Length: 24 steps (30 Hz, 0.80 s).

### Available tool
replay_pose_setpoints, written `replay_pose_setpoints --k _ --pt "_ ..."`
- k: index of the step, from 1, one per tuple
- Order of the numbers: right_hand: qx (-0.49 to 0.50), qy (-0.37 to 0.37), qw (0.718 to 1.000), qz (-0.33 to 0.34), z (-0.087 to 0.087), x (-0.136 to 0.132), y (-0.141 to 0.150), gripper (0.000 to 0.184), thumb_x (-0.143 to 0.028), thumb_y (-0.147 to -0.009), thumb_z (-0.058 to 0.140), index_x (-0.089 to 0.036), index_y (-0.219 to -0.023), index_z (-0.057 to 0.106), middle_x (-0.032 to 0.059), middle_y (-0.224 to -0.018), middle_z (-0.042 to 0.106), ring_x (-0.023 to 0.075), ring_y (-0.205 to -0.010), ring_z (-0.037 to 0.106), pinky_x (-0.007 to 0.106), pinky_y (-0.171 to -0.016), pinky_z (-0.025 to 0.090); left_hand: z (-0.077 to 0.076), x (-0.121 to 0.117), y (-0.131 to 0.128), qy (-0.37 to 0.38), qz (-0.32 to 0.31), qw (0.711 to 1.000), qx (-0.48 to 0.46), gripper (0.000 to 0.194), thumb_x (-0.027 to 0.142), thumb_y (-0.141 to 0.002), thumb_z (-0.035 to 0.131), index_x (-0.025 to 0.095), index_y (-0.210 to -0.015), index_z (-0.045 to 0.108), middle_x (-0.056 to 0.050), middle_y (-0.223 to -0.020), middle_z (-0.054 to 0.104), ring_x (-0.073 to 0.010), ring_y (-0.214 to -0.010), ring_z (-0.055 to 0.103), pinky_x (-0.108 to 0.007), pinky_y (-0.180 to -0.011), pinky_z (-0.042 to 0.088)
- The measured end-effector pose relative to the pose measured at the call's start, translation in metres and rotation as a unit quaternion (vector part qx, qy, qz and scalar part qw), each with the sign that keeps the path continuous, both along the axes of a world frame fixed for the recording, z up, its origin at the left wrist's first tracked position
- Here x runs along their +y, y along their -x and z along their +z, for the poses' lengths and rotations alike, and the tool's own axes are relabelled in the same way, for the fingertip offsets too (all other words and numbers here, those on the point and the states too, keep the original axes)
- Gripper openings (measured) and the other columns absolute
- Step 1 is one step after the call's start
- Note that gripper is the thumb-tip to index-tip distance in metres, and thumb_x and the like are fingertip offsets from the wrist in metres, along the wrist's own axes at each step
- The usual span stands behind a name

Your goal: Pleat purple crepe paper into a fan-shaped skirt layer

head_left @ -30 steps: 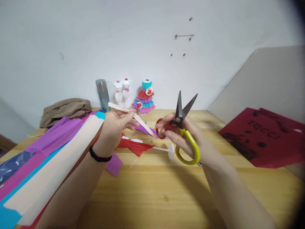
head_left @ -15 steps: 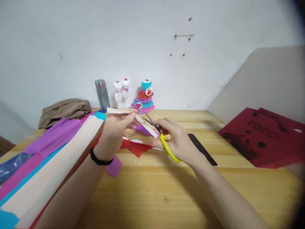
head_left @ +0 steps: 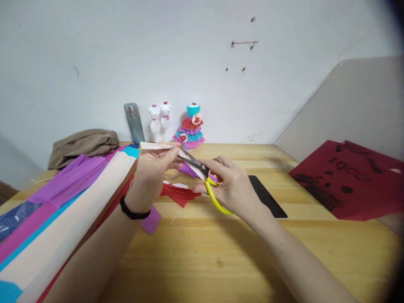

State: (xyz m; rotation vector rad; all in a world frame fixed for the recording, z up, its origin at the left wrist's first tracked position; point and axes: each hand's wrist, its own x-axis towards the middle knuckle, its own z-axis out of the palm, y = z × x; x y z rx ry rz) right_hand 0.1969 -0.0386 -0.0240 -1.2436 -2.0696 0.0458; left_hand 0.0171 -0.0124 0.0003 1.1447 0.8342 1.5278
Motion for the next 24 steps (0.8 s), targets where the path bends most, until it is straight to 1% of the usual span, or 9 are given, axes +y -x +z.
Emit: replay_pose_setpoints --k 2,6,9,15,24 --pt "-0.014 -0.015 1.000 -0.012 -0.0016 0.0004 -0.0005 0.056 -0.061 -0.080 0.059 -0.021 -0.117 0.066 0.0057 -0.077 0.055 0.0161 -0.061 0.048 0.028 -0.058 0.036 0.0008 -0.0006 -0.0007 0.007 0.004 1.000 -0.003 0.022 0.022 -0.066 0.076 0.009 -0.082 0.070 -0.005 -0.069 0.071 -0.0132 -0.058 0.067 -0.020 -0.053 0.056" --pt "-0.024 -0.061 0.997 -0.033 -0.0064 0.0023 -0.0008 0.054 -0.062 -0.081 0.056 -0.020 -0.114 0.069 0.0060 -0.076 0.056 0.0154 -0.058 0.048 0.027 -0.055 0.035 0.0017 -0.0014 -0.0023 0.021 0.010 1.000 -0.009 0.023 0.022 -0.066 0.076 0.008 -0.084 0.070 -0.007 -0.077 0.073 -0.0133 -0.061 0.067 -0.021 -0.056 0.057" --pt "-0.028 -0.084 0.995 -0.039 -0.0085 0.0032 -0.0009 0.052 -0.060 -0.081 0.056 -0.020 -0.110 0.070 0.0056 -0.075 0.056 0.0148 -0.056 0.047 0.027 -0.053 0.034 0.0015 -0.0014 -0.0028 0.034 0.006 0.999 -0.018 0.020 0.020 -0.066 0.075 0.009 -0.082 0.070 -0.006 -0.076 0.073 -0.0125 -0.061 0.067 -0.021 -0.058 0.058" --pt "-0.021 -0.058 0.998 -0.020 -0.0063 0.0024 -0.0032 0.050 -0.058 -0.081 0.059 -0.021 -0.113 0.069 0.0041 -0.070 0.055 0.0148 -0.055 0.047 0.027 -0.053 0.036 0.0003 0.0004 -0.0018 0.040 0.000 0.999 -0.022 0.015 0.016 -0.068 0.072 0.009 -0.081 0.071 -0.006 -0.076 0.073 -0.0119 -0.060 0.066 -0.020 -0.057 0.057" --pt "-0.011 -0.040 0.999 -0.003 -0.0065 0.0029 -0.0051 0.054 -0.058 -0.081 0.059 -0.018 -0.116 0.068 0.0045 -0.068 0.056 0.0151 -0.055 0.049 0.027 -0.053 0.037 -0.0009 0.0011 -0.0015 0.038 -0.007 0.999 -0.023 0.017 0.018 -0.068 0.074 0.009 -0.082 0.070 -0.004 -0.070 0.071 -0.0113 -0.057 0.066 -0.020 -0.055 0.057"
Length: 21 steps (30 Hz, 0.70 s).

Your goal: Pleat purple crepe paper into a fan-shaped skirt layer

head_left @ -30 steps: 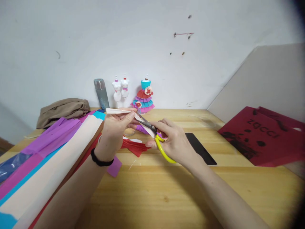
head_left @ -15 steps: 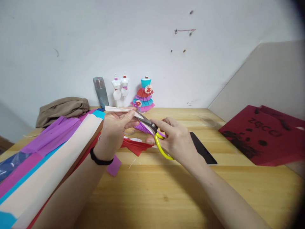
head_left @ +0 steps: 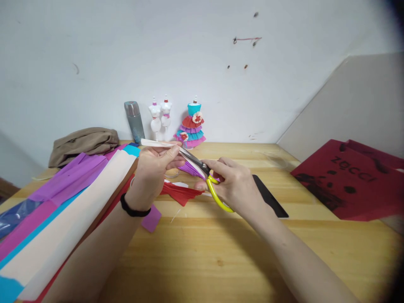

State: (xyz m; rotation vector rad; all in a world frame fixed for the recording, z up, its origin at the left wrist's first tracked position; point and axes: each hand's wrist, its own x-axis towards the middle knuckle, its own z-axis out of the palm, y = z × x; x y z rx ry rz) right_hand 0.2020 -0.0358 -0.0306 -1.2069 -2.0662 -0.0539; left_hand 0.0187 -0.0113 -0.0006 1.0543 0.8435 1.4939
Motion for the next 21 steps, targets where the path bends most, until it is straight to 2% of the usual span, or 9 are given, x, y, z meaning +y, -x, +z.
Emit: replay_pose_setpoints --k 6,14,21 --pt "-0.005 0.016 1.000 -0.004 0.001 0.000 0.000 0.054 -0.058 -0.082 0.057 -0.015 -0.113 0.070 0.0052 -0.066 0.055 0.0160 -0.055 0.050 0.028 -0.053 0.037 0.001 0.001 0.000 0.006 0.003 1.000 -0.003 0.013 0.014 -0.070 0.072 0.008 -0.081 0.070 -0.004 -0.068 0.070 -0.0112 -0.057 0.066 -0.019 -0.055 0.057" --pt "-0.004 0.023 1.000 -0.009 0.002 -0.001 0.001 0.051 -0.056 -0.083 0.058 -0.017 -0.113 0.069 0.0049 -0.067 0.057 0.0156 -0.055 0.050 0.027 -0.052 0.035 -0.001 0.001 0.000 0.001 0.002 1.000 0.003 0.015 0.016 -0.068 0.073 0.008 -0.081 0.070 -0.005 -0.068 0.071 -0.0128 -0.058 0.067 -0.020 -0.055 0.057" --pt "0.036 0.066 0.997 0.025 0.014 -0.005 0.001 0.038 -0.051 -0.080 0.064 -0.016 -0.094 0.068 0.0021 -0.066 0.057 0.0139 -0.055 0.049 0.026 -0.052 0.036 -0.002 0.005 0.003 -0.006 -0.007 1.000 -0.011 0.022 0.021 -0.065 0.076 0.008 -0.082 0.071 -0.005 -0.071 0.072 -0.0106 -0.057 0.066 -0.019 -0.056 0.057"
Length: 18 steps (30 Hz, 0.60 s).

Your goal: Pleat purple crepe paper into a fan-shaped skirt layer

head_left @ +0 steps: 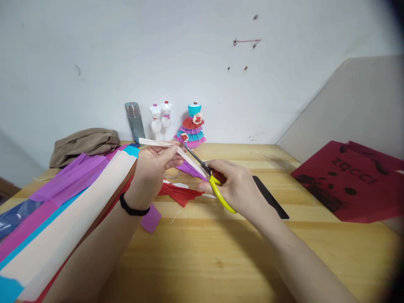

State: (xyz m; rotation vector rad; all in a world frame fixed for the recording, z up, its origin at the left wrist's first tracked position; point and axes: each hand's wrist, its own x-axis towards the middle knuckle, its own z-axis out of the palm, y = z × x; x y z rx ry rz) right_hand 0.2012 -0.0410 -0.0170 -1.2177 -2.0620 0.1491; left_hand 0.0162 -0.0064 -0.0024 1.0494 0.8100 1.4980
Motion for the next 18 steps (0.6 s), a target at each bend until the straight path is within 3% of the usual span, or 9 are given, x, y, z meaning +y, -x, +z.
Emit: replay_pose_setpoints --k 3,6,9,13,18 --pt "-0.019 0.004 1.000 0.012 0.004 -0.002 -0.003 0.032 -0.045 -0.080 0.065 -0.017 -0.096 0.067 0.0030 -0.073 0.057 0.0142 -0.058 0.050 0.027 -0.054 0.038 -0.002 0.007 0.004 -0.006 0.007 1.000 -0.006 0.023 0.023 -0.064 0.079 0.009 -0.080 0.071 -0.005 -0.072 0.072 -0.0110 -0.060 0.067 -0.018 -0.057 0.056" --pt "-0.076 -0.048 0.995 0.042 0.004 -0.001 -0.008 0.032 -0.034 -0.082 0.063 -0.019 -0.110 0.066 0.0069 -0.084 0.056 0.0181 -0.070 0.053 0.030 -0.061 0.043 -0.003 0.015 0.012 -0.018 0.022 0.999 -0.014 0.022 0.023 -0.063 0.080 0.010 -0.078 0.071 -0.003 -0.070 0.071 -0.0103 -0.059 0.066 -0.018 -0.058 0.057" --pt "-0.150 -0.116 0.981 0.045 0.001 0.002 -0.011 0.029 -0.030 -0.084 0.059 -0.018 -0.109 0.069 0.0088 -0.081 0.053 0.0217 -0.075 0.050 0.034 -0.064 0.042 -0.001 0.020 0.022 -0.032 0.055 0.998 -0.018 0.020 0.022 -0.063 0.079 0.010 -0.077 0.070 -0.003 -0.069 0.071 -0.0093 -0.059 0.066 -0.017 -0.058 0.056" --pt "-0.177 -0.130 0.974 0.050 0.000 0.003 -0.012 0.029 -0.027 -0.086 0.056 -0.019 -0.110 0.069 0.0085 -0.079 0.054 0.0208 -0.072 0.050 0.034 -0.062 0.040 0.005 0.018 0.028 -0.055 0.086 0.995 -0.007 0.016 0.022 -0.066 0.076 0.012 -0.077 0.070 -0.002 -0.069 0.071 -0.0090 -0.059 0.065 -0.017 -0.057 0.055" --pt "-0.139 -0.096 0.983 0.078 0.002 -0.002 -0.012 0.027 -0.022 -0.087 0.055 -0.022 -0.111 0.068 0.0053 -0.077 0.060 0.0156 -0.063 0.052 0.028 -0.056 0.037 0.002 0.012 0.018 -0.045 0.029 0.998 0.023 0.019 0.024 -0.064 0.077 0.012 -0.077 0.070 -0.003 -0.069 0.071 -0.0105 -0.059 0.066 -0.018 -0.057 0.055"
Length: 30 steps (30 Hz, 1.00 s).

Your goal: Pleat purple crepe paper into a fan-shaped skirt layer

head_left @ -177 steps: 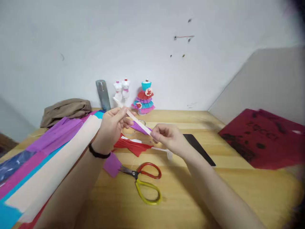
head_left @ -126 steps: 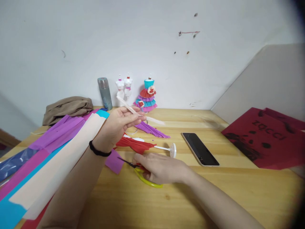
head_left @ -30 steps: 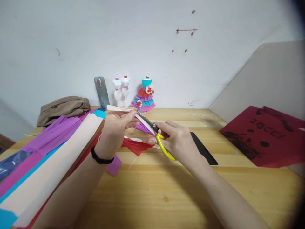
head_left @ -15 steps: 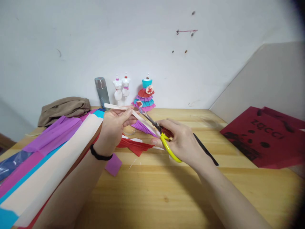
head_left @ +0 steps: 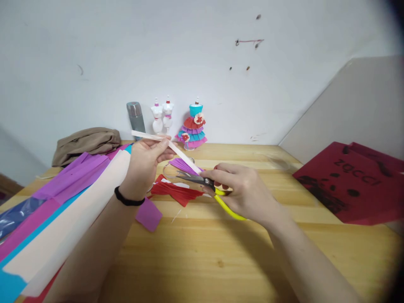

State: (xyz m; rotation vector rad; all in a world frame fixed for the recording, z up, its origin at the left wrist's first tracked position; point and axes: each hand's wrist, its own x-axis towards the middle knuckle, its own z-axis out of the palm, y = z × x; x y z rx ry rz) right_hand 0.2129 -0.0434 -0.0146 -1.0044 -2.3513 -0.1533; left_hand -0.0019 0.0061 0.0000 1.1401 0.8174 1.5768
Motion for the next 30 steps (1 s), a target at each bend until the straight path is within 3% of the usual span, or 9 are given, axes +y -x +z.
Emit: replay_pose_setpoints --k 4,6,9,12,15,18,23,30 --pt "-0.024 -0.068 0.997 0.004 0.003 -0.001 0.001 0.035 -0.015 -0.087 0.051 -0.025 -0.117 0.065 0.0072 -0.081 0.061 0.0199 -0.073 0.054 0.033 -0.065 0.040 -0.006 -0.003 -0.008 0.034 -0.090 0.994 0.047 0.024 0.027 -0.064 0.078 0.011 -0.079 0.070 -0.004 -0.068 0.071 -0.0124 -0.057 0.066 -0.020 -0.055 0.054" --pt "0.009 -0.038 0.999 0.014 0.004 -0.002 0.002 0.027 -0.019 -0.087 0.053 -0.023 -0.109 0.068 0.0050 -0.074 0.060 0.0174 -0.066 0.053 0.031 -0.062 0.040 -0.008 -0.003 -0.010 0.039 -0.100 0.993 0.056 0.025 0.029 -0.065 0.078 0.011 -0.081 0.070 -0.005 -0.067 0.071 -0.0139 -0.058 0.067 -0.021 -0.055 0.055" --pt "0.141 0.042 0.989 -0.012 0.002 -0.003 0.003 0.020 -0.028 -0.084 0.060 -0.020 -0.101 0.068 0.0032 -0.071 0.062 0.0152 -0.060 0.055 0.029 -0.058 0.043 -0.013 -0.005 -0.013 0.046 -0.122 0.989 0.062 0.025 0.031 -0.067 0.078 0.011 -0.081 0.071 -0.007 -0.069 0.072 -0.0155 -0.061 0.068 -0.022 -0.058 0.054" --pt "0.300 0.123 0.945 -0.055 -0.005 -0.001 0.005 0.022 -0.033 -0.078 0.068 -0.021 -0.096 0.065 0.0035 -0.079 0.067 0.0183 -0.069 0.062 0.030 -0.062 0.048 -0.019 -0.009 -0.019 0.070 -0.162 0.982 0.062 0.025 0.033 -0.069 0.077 0.011 -0.080 0.072 -0.009 -0.075 0.074 -0.0151 -0.064 0.069 -0.022 -0.059 0.054" --pt "0.387 0.210 0.897 -0.038 -0.013 0.005 0.012 0.027 -0.032 -0.071 0.074 -0.023 -0.094 0.062 0.0028 -0.085 0.069 0.0189 -0.073 0.064 0.033 -0.067 0.051 -0.022 -0.015 -0.027 0.088 -0.189 0.977 0.042 0.023 0.033 -0.070 0.076 0.011 -0.074 0.072 -0.009 -0.073 0.073 -0.0138 -0.064 0.068 -0.021 -0.061 0.054" --pt "0.424 0.233 0.875 -0.029 -0.015 0.010 0.019 0.026 -0.032 -0.064 0.076 -0.019 -0.080 0.060 0.0020 -0.072 0.064 0.0173 -0.065 0.060 0.031 -0.061 0.050 -0.024 -0.019 -0.031 0.099 -0.184 0.978 0.032 0.020 0.030 -0.069 0.076 0.011 -0.073 0.073 -0.007 -0.069 0.072 -0.0128 -0.061 0.066 -0.020 -0.058 0.052" --pt "0.461 0.278 0.843 -0.006 -0.008 0.010 0.022 0.026 -0.034 -0.063 0.074 -0.020 -0.079 0.060 -0.0023 -0.060 0.056 0.0126 -0.052 0.052 0.027 -0.050 0.045 -0.019 -0.019 -0.030 0.109 -0.168 0.979 0.045 0.019 0.030 -0.069 0.075 0.011 -0.071 0.073 -0.008 -0.066 0.071 -0.0117 -0.057 0.063 -0.019 -0.052 0.049" --pt "0.477 0.336 0.812 0.015 -0.006 0.010 0.015 0.034 -0.033 -0.058 0.080 -0.019 -0.083 0.061 -0.0036 -0.064 0.058 0.0098 -0.049 0.050 0.025 -0.046 0.044 -0.006 -0.018 -0.023 0.094 -0.129 0.987 0.022 0.015 0.025 -0.068 0.074 0.012 -0.068 0.067 -0.006 -0.061 0.069 -0.0117 -0.056 0.064 -0.017 -0.051 0.048"
